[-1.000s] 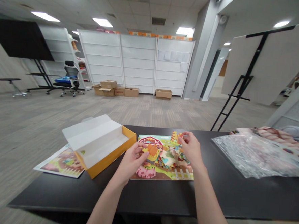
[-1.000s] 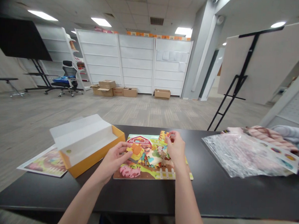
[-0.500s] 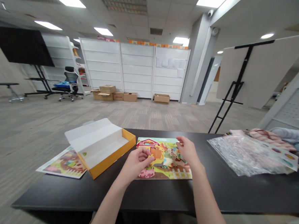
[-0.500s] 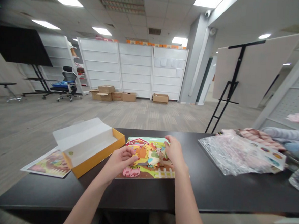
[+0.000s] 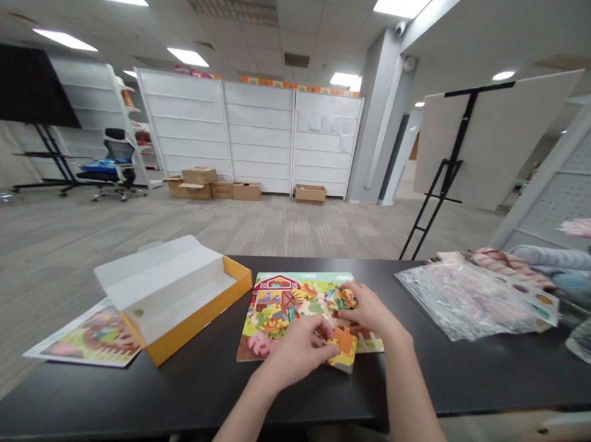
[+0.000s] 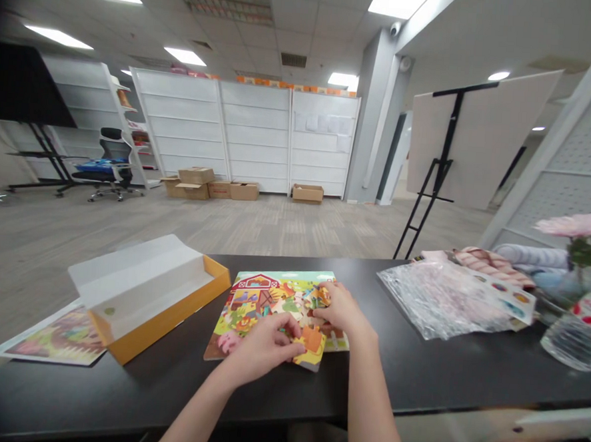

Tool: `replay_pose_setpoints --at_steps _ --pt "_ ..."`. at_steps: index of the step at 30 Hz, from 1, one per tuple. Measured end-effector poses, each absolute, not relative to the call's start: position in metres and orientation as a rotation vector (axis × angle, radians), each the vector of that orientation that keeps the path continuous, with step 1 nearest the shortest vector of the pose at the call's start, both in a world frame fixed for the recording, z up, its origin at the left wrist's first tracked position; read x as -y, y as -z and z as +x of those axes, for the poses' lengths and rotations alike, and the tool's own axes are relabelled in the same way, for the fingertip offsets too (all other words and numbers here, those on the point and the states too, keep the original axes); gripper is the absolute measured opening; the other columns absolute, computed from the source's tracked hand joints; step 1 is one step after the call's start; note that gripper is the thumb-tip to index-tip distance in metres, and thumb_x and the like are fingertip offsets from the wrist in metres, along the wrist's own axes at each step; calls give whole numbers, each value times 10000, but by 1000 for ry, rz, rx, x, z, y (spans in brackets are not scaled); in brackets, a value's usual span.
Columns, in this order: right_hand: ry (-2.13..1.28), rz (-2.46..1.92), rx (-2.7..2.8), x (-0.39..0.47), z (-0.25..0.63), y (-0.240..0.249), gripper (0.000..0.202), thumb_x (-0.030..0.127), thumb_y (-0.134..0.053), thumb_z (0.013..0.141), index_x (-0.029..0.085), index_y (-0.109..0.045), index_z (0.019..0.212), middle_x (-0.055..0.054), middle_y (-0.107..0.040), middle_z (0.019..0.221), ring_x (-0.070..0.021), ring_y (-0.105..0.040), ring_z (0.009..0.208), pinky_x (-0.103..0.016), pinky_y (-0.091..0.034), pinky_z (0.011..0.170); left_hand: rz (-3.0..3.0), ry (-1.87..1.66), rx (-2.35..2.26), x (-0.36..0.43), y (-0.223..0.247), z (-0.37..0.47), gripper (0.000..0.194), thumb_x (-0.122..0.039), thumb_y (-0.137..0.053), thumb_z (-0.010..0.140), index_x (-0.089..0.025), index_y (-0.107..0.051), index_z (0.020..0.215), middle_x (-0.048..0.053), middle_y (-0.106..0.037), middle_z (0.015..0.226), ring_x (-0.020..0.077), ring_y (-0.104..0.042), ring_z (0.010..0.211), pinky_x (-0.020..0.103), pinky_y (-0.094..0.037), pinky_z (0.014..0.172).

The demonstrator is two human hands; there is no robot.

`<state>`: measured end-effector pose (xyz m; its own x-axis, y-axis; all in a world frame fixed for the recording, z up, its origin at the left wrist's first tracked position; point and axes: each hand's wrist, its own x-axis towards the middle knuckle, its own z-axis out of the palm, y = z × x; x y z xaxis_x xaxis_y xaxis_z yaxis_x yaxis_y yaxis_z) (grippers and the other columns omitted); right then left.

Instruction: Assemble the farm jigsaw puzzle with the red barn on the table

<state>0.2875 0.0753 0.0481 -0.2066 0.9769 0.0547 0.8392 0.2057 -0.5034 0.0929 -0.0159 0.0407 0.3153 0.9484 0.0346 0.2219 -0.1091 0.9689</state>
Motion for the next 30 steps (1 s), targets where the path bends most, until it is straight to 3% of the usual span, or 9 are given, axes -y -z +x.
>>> replay_pose_setpoints --at_steps 4,10,14,17,22,26,30 --pt "-714 -1642 1968 -78 285 -43 595 270 -706 774 218 -564 1349 -135 -506 1396 -254 -624 1099 -301 -565 714 1588 -961 -1138 11 -30 109 142 -200 -664 739 -180 -550 821 -36 -592 741 95 -585 556 192 -382 499" --pt "-589 -1515 2049 -86 292 -39 622 281 -753 761 172 -573 1347 -141 -554 1352 -239 -591 1193 -343 -482 1008 1577 -1039 -1244 2 -24 130 61 -229 -606 807 -180 -582 833 -5 -652 730 145 -658 610 233 -472 562" --pt "-502 -1694 1953 -86 317 -41 446 317 -648 875 131 -620 1280 -172 -628 1273 -236 -661 1066 -343 -497 950 1715 -983 -1217 0 -23 140 133 -207 -655 763 -172 -647 891 41 -715 898 171 -693 723 271 -530 666" --pt "-510 -1798 1940 -84 332 -40 334 252 -570 920 111 -651 1212 -168 -708 1150 -225 -698 962 -314 -512 864 1915 -889 -1280 1 -26 144 208 -174 -694 721 -169 -662 927 44 -711 918 172 -664 713 301 -521 717" --pt "-596 -1747 1997 -80 340 -38 251 197 -620 860 147 -698 1092 -99 -759 980 -187 -703 844 -259 -499 744 2118 -750 -1365 2 -35 149 311 -243 -727 747 -182 -664 1045 70 -699 1048 228 -667 887 345 -506 827" --pt "-610 -1729 2069 -75 342 -42 193 206 -754 723 160 -727 908 -61 -750 884 -172 -673 778 -240 -471 686 2224 -646 -1436 7 -41 152 469 -314 -725 787 -201 -609 1228 91 -675 1164 284 -630 1098 391 -487 950" --pt "-640 -1713 2136 -75 340 -44 159 171 -763 675 178 -741 832 -27 -742 837 -156 -655 747 -227 -439 651 2317 -514 -1523 13 -44 154 494 -411 -713 815 -228 -599 1259 87 -658 1163 306 -631 1102 421 -499 944"
